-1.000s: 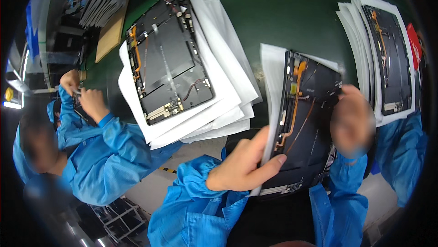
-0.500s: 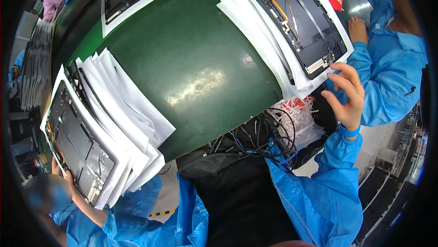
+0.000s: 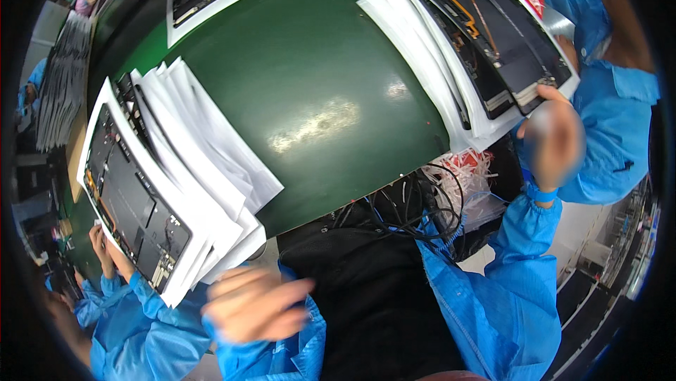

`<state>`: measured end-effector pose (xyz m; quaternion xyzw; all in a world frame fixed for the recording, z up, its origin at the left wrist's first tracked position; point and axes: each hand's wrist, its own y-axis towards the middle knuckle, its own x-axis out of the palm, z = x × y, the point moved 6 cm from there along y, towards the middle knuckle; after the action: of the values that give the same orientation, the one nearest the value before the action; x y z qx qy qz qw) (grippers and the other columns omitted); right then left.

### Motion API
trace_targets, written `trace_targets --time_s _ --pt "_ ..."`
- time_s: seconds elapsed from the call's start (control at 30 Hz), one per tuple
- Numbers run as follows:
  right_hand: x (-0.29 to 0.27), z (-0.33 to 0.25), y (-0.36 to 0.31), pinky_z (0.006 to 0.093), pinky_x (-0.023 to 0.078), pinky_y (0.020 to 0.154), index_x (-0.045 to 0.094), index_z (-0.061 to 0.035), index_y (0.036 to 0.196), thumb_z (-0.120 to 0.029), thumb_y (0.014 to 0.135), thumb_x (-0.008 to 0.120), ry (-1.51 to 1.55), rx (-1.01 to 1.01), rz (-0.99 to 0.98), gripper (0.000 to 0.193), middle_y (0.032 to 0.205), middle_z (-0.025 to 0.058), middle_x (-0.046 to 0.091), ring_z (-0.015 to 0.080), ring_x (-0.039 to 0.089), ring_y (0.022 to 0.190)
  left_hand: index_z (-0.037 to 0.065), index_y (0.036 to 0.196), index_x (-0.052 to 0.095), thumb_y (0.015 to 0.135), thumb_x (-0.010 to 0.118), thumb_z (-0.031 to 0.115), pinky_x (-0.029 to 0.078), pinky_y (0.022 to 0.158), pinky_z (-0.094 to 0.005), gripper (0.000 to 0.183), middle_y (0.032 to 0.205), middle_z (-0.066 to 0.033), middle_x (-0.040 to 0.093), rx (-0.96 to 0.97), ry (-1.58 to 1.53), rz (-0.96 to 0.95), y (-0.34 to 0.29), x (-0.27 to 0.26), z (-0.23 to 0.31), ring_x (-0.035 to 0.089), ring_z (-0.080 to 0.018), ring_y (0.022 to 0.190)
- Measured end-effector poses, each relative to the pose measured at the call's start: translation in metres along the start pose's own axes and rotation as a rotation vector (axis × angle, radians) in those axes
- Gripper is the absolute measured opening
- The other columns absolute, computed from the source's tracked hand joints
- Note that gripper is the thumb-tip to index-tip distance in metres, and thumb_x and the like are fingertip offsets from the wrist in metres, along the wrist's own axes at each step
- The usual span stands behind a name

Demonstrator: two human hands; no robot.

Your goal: Manually assemble internal components of tablet computers on a production line.

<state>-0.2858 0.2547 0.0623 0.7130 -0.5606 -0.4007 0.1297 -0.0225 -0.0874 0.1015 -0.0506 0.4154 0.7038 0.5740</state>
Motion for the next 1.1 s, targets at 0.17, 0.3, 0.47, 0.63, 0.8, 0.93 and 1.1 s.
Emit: trace_targets --time_s 0.17,0.3,0.47,0.63,0.8,0.93,1.1 --pt "0.008 -0.034 -0.001 0.0449 0.057 0.096 0.061 0.0029 0.105 0.010 0.098 0.051 -0.219 -0.370 0.135 0.014 0.113 0.0300 0.072 0.0392 0.073 0.106 -0.009 0.135 0.059 0.101 0.064 0.020 0.060 0.081 -0.0377 0.045 0.098 -0.0158 0.075 -0.413 -0.762 -0.221 0.036 0.135 -0.036 0.075 -0.0263 0.087" --pt "0.054 -0.093 -0.035 0.0365 0.061 0.079 0.070 -0.0112 0.091 0.002 0.082 0.075 -0.253 -0.370 -0.135 0.016 0.100 0.0149 0.079 0.0282 0.078 0.091 0.002 0.156 0.030 0.113 0.045 0.031 0.053 0.097 -0.0308 0.055 0.132 -0.0109 0.062 -0.868 -1.659 -0.088 0.070 0.175 -0.060 0.063 -0.0172 0.116" --pt "0.102 -0.138 -0.051 0.0413 0.059 0.087 0.076 -0.0115 0.106 -0.020 0.076 0.088 0.221 -0.355 -0.598 0.033 0.117 0.0078 0.075 0.0228 0.075 0.088 0.000 0.151 0.034 0.106 0.050 0.005 0.038 0.108 -0.0296 0.048 0.132 -0.0078 0.054 -0.701 -1.052 0.234 0.036 0.135 -0.070 0.046 -0.0112 0.125" --pt "0.118 -0.134 -0.019 0.0342 0.058 0.065 0.076 -0.0044 0.100 -0.009 0.078 0.082 0.101 -0.316 -0.566 0.023 0.103 0.0086 0.075 0.0214 0.070 0.076 -0.003 0.149 0.030 0.106 0.050 0.003 0.038 0.108 -0.0308 0.048 0.136 -0.0120 0.053 -0.867 -0.932 0.157 -0.035 0.121 -0.071 0.049 -0.0153 0.125" --pt "0.190 -0.083 -0.010 0.0398 0.054 0.078 0.073 -0.0033 0.100 -0.007 0.084 0.074 -0.118 -0.081 -0.616 0.016 0.093 0.0085 0.068 0.0315 0.066 0.090 -0.008 0.151 0.022 0.103 0.060 0.009 0.048 0.098 -0.0349 0.064 0.126 -0.0214 0.062 -0.784 -0.555 0.033 -0.055 0.139 -0.075 0.064 -0.0235 0.112" --pt "0.208 -0.065 -0.008 0.0398 0.053 0.074 0.074 -0.0052 0.102 -0.010 0.088 0.073 -0.126 -0.046 -0.582 0.015 0.090 0.0086 0.068 0.0319 0.066 0.084 -0.008 0.159 0.007 0.097 0.069 0.006 0.055 0.078 -0.0278 0.088 0.113 -0.0188 0.072 -0.853 -0.438 -0.048 -0.066 0.132 -0.070 0.072 -0.0200 0.089" --pt "0.223 -0.065 -0.005 0.0393 0.053 0.068 0.076 -0.0071 0.100 -0.013 0.087 0.074 -0.172 -0.044 -0.577 0.015 0.084 0.0055 0.068 0.0296 0.067 0.079 -0.012 0.155 0.026 0.091 0.078 0.016 0.044 0.044 -0.0316 0.087 0.052 -0.0062 0.057 -0.732 -0.040 -0.070 -0.070 0.107 -0.065 0.058 -0.0194 0.041"
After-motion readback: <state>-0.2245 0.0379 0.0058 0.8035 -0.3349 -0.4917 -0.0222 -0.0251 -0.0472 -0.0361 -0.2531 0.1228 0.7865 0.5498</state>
